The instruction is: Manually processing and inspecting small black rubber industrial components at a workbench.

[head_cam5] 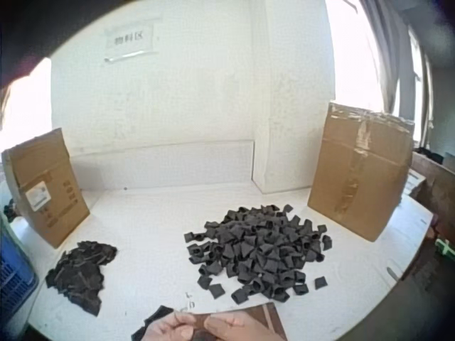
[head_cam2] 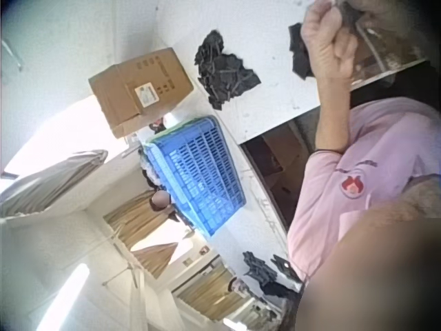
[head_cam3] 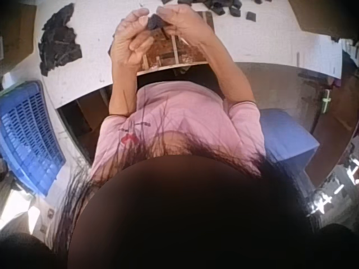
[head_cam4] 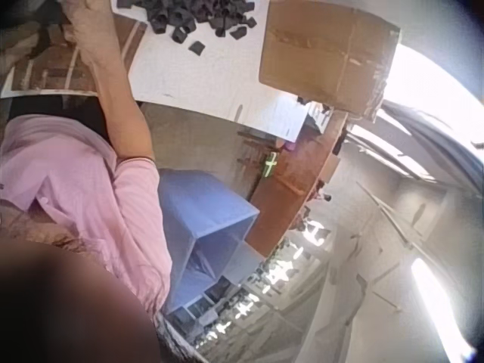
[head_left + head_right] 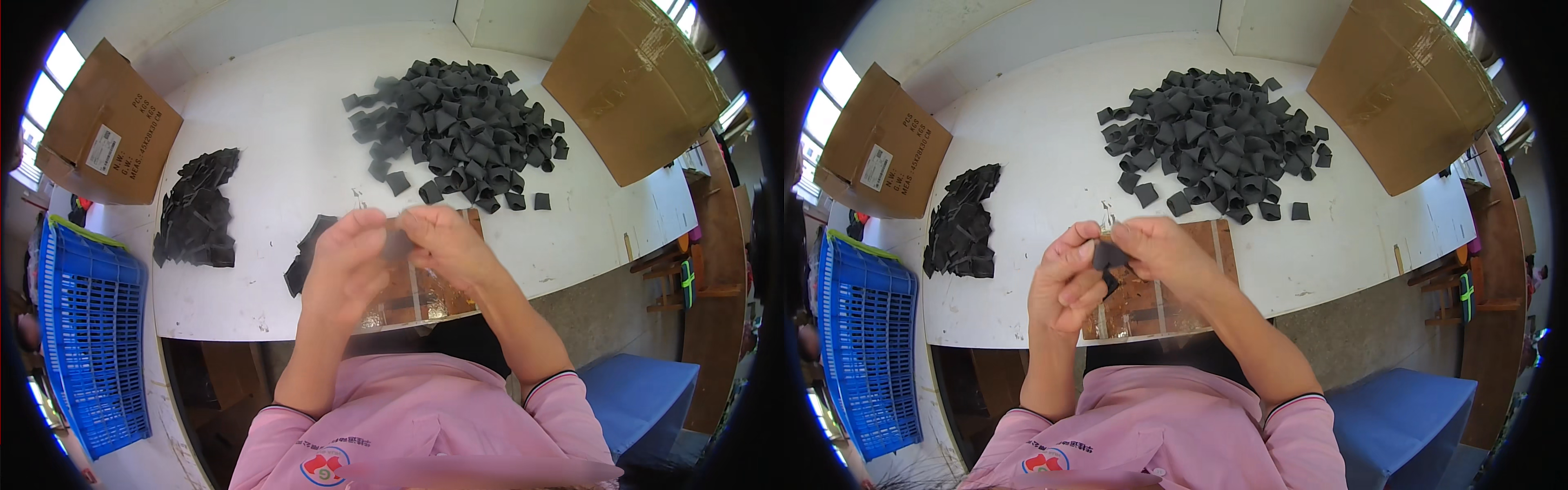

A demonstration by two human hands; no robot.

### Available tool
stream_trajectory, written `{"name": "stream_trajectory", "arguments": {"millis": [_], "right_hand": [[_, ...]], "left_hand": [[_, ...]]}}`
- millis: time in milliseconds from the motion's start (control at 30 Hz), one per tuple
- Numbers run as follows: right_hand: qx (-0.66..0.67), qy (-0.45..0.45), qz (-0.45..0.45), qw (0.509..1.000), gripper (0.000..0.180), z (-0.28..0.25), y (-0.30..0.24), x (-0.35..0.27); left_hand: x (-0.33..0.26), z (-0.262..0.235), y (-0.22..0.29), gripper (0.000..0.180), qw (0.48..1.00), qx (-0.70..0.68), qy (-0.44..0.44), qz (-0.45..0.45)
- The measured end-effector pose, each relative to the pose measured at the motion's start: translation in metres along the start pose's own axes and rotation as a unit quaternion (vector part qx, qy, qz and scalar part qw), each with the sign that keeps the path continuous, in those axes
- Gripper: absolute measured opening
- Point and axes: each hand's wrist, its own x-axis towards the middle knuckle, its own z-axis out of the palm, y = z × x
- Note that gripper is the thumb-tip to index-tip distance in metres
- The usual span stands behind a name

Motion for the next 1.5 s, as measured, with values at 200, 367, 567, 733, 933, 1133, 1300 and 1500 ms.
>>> {"name": "stream_trajectory", "arguments": {"millis": [200, 367, 567, 733, 933, 1133, 1300, 1500], "right_hand": [[-0.084, 0.02, -0.067, 0.994, 0.027, 0.005, -0.002, -0.009], [-0.391, 0.191, -0.356, 0.827, 0.027, 0.011, -0.001, -0.025], [-0.432, 0.179, -0.412, 0.782, 0.027, 0.029, -0.006, -0.028], [-0.452, 0.2, -0.437, 0.752, 0.018, 0.03, -0.008, -0.024], [-0.415, 0.203, -0.448, 0.765, 0.012, 0.025, 0.005, -0.02], [-0.407, 0.212, -0.449, 0.766, 0.012, 0.024, 0.013, -0.022], [-0.354, 0.169, -0.346, 0.852, 0.012, 0.019, 0.001, -0.028], [-0.583, 0.17, -0.424, 0.672, 0.013, 0.02, -0.01, -0.019]], "left_hand": [[-0.003, -0.001, -0.022, 0.026, 0.807, 0.48, 0.113, 0.325], [0.009, 0.003, -0.013, 0.028, 0.672, 0.606, -0.016, 0.426], [-0.002, 0.007, -0.027, 0.009, 0.842, 0.35, 0.052, 0.407], [-0.003, 0.003, -0.021, 0.008, 0.915, 0.206, 0.024, 0.345], [-0.01, -0.005, -0.025, 0.008, 0.885, 0.291, 0.028, 0.361], [-0.014, 0.011, -0.023, 0.015, 0.829, 0.412, 0.059, 0.373], [-0.005, 0.0, -0.013, 0.017, 0.692, 0.609, 0.031, 0.386], [-0.004, -0.008, -0.01, 0.01, 0.653, 0.661, 0.062, 0.366]]}}
